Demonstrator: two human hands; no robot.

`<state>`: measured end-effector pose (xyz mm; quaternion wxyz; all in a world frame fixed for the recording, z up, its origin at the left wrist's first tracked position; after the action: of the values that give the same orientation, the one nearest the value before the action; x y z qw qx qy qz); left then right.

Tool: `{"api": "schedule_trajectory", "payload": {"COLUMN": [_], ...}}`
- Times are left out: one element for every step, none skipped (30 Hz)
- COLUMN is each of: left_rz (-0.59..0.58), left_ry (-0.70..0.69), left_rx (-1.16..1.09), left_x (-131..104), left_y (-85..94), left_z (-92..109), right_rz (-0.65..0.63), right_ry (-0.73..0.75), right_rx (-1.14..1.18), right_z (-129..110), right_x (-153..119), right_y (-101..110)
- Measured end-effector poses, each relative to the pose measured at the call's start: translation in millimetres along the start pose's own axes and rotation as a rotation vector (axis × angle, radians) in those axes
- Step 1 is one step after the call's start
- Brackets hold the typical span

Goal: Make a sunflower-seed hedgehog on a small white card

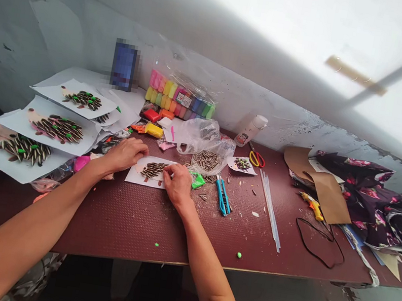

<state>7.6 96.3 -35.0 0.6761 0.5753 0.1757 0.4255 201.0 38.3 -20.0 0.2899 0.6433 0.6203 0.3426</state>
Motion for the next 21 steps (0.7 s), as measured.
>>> {"api": "schedule_trajectory", "payload": {"left_rz": [-0.004, -0.007, -0.011, -0.014, -0.017, -0.020, -0.022, -0.023, -0.022, -0.020, -0.016, -0.012, -0.008, -0.006, -0.006, -0.005, -0.005, -0.003, -0.002, -0.001, -0.002], "left_ry": [0.002, 0.004, 0.006, 0.007, 0.007, 0.007, 0.007, 0.008, 0.008, 0.009, 0.009, 0.008, 0.008, 0.007, 0.006, 0.005, 0.004, 0.002, 0.001, 0.001, 0.001], "left_rx": [0.003, 0.007, 0.011, 0.015, 0.017, 0.019, 0.018, 0.016, 0.013, 0.008, 0.003, -0.001, -0.004, -0.006, -0.008, -0.009, -0.010, -0.010, -0.011, -0.011, -0.010], "left_x": [0.0, 0.1, 0.1, 0.2, 0.3, 0.4, 0.4, 0.5, 0.5, 0.4, 0.4, 0.3, 0.2, 0.1, 0.0, -0.1, -0.2, -0.2, -0.2, -0.1, 0.0], "left_y": [0.0, 0.1, 0.2, 0.3, 0.3, 0.3, 0.2, 0.0, -0.1, -0.2, -0.3, -0.4, -0.4, -0.5, -0.6, -0.6, -0.6, -0.4, -0.3, -0.1, 0.1], "left_z": [0.0, 0.1, 0.1, 0.2, 0.3, 0.4, 0.4, 0.3, 0.1, -0.1, -0.3, -0.5, -0.6, -0.7, -0.7, -0.7, -0.6, -0.5, -0.3, -0.1, 0.1], "right_rz": [0.002, 0.003, 0.002, 0.000, -0.002, -0.003, -0.003, -0.003, -0.003, -0.002, -0.001, -0.001, -0.001, -0.001, -0.001, -0.002, -0.002, -0.003, -0.004, -0.006, -0.008], "right_ry": [-0.002, -0.005, -0.008, -0.011, -0.014, -0.018, -0.022, -0.025, -0.027, -0.028, -0.029, -0.029, -0.030, -0.031, -0.033, -0.034, -0.036, -0.037, -0.037, -0.035, -0.032], "right_rx": [-0.005, -0.010, -0.015, -0.020, -0.024, -0.027, -0.028, -0.026, -0.021, -0.016, -0.009, -0.004, -0.001, -0.002, -0.005, -0.011, -0.018, -0.026, -0.033, -0.039, -0.045], "right_z": [-0.3, -0.6, -1.0, -1.3, -1.6, -1.7, -1.8, -1.8, -1.8, -1.8, -1.9, -2.0, -2.2, -2.4, -2.7, -3.0, -3.4, -3.9, -4.4, -5.0, -5.6], "right_x": [-0.2, -0.4, -0.6, -0.8, -0.9, -0.9, -1.0, -1.0, -1.1, -1.1, -1.2, -1.3, -1.3, -1.3, -1.3, -1.3, -1.2, -1.1, -1.0, -0.9, -0.8], "right_y": [0.0, 0.0, 0.1, 0.1, 0.2, 0.2, 0.2, 0.2, 0.2, 0.1, 0.0, -0.2, -0.3, -0.4, -0.6, -0.7, -0.9, -1.0, -1.1, -1.2, -1.3]}}
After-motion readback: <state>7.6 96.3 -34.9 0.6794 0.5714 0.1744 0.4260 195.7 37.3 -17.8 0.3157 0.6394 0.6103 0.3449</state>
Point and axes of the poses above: each hand's wrist, its own x-axis towards the middle knuckle, its own y-axis out of the back of the hand, z = x × y, the point moved 5 cm from there along x, towards the middle knuckle, and after that the axes turned 13 degrees about -y, right-handed, at the moved point
